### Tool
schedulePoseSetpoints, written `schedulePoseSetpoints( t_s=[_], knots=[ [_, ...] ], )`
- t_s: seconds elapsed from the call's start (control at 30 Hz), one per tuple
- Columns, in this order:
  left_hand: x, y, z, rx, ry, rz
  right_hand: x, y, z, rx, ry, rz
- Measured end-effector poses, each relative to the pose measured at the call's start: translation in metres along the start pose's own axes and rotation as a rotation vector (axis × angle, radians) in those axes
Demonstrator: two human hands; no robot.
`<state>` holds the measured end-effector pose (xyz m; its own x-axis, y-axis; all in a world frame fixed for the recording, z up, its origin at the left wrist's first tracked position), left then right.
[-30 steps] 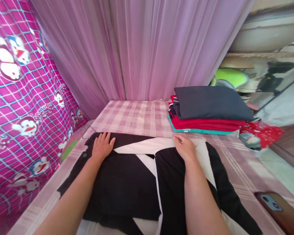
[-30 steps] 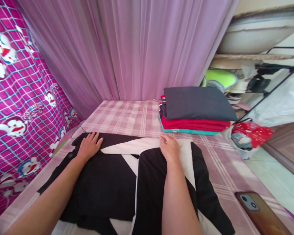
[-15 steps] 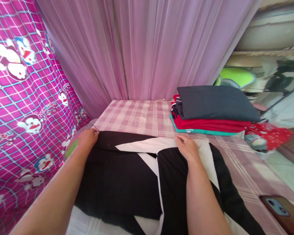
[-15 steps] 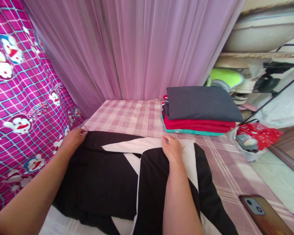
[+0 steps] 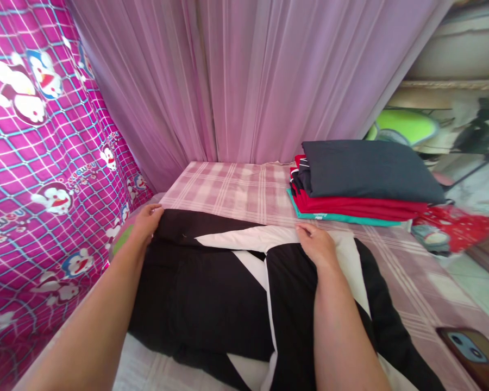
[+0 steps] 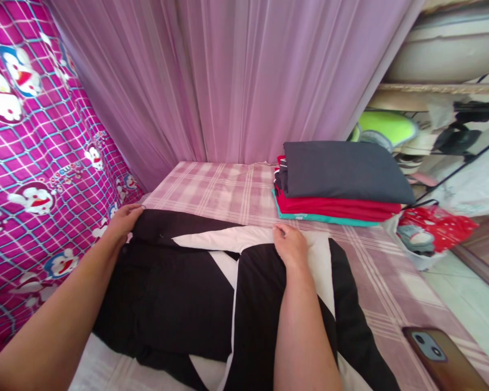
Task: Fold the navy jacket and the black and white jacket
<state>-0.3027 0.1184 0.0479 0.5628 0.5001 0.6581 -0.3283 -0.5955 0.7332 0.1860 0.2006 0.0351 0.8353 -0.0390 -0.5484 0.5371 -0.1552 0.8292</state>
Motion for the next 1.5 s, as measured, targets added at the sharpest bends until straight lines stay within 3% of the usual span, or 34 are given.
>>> schedulePoseSetpoints(
  t_s=[0.07,0.17,0.3,0.4,0.47,0.6,0.67,0.77,0.93,1.07,1.3,1.5],
  knots=[
    [-0.004,-0.003,0.001,0.041,0.010,0.012,0.000,0.000,0.000,0.009,-0.006,-0.003],
    [-0.003,-0.007,0.007,0.011,-0.064,-0.217,0.001,0.000,0.000,0.015,-0.004,-0.006],
    [0.012,-0.003,0.016,0.021,-0.242,-0.473,0.001,0.000,-0.001,0.021,0.005,0.000],
    [0.033,0.000,0.026,0.076,-0.420,-0.483,0.002,-0.001,-0.001,0.031,-0.002,-0.005],
    [0.050,-0.009,0.037,-0.003,-0.586,-0.419,0.002,-0.002,-0.002,0.036,0.009,-0.011],
    [0.077,-0.051,0.067,-0.394,-0.872,-0.335,0.004,-0.004,-0.002,0.034,0.032,-0.011],
    [0.082,-0.068,0.075,-0.501,-0.884,-0.353,0.005,-0.005,-0.003,0.047,0.046,-0.008],
    [0.086,-0.081,0.078,-0.520,-0.886,-0.365,0.007,-0.007,-0.004,0.078,0.076,-0.015],
    [0.087,-0.079,0.076,-0.411,-0.890,-0.239,0.007,-0.007,-0.003,0.083,0.090,0.003],
    [0.084,-0.080,0.078,-0.391,-0.866,-0.153,0.004,-0.006,-0.002,0.050,0.069,0.058],
    [0.084,-0.081,0.080,-0.366,-0.748,-0.199,0.000,-0.005,0.000,0.054,0.073,0.068],
    [0.087,-0.081,0.086,-0.335,-0.758,-0.297,0.001,-0.005,0.000,0.059,0.078,0.073]
  ],
)
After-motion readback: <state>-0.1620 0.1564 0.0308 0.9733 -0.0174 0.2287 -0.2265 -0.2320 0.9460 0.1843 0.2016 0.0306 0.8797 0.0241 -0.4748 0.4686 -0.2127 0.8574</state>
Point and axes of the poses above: each hand's wrist, its own z-axis away from the middle knuckle, its own y-axis out of the back of the hand, x = y × z, the point moved 5 cm from there along -z, towards the middle knuckle, and after that the axes turned 5 degrees about x, right-handed, at the moved point
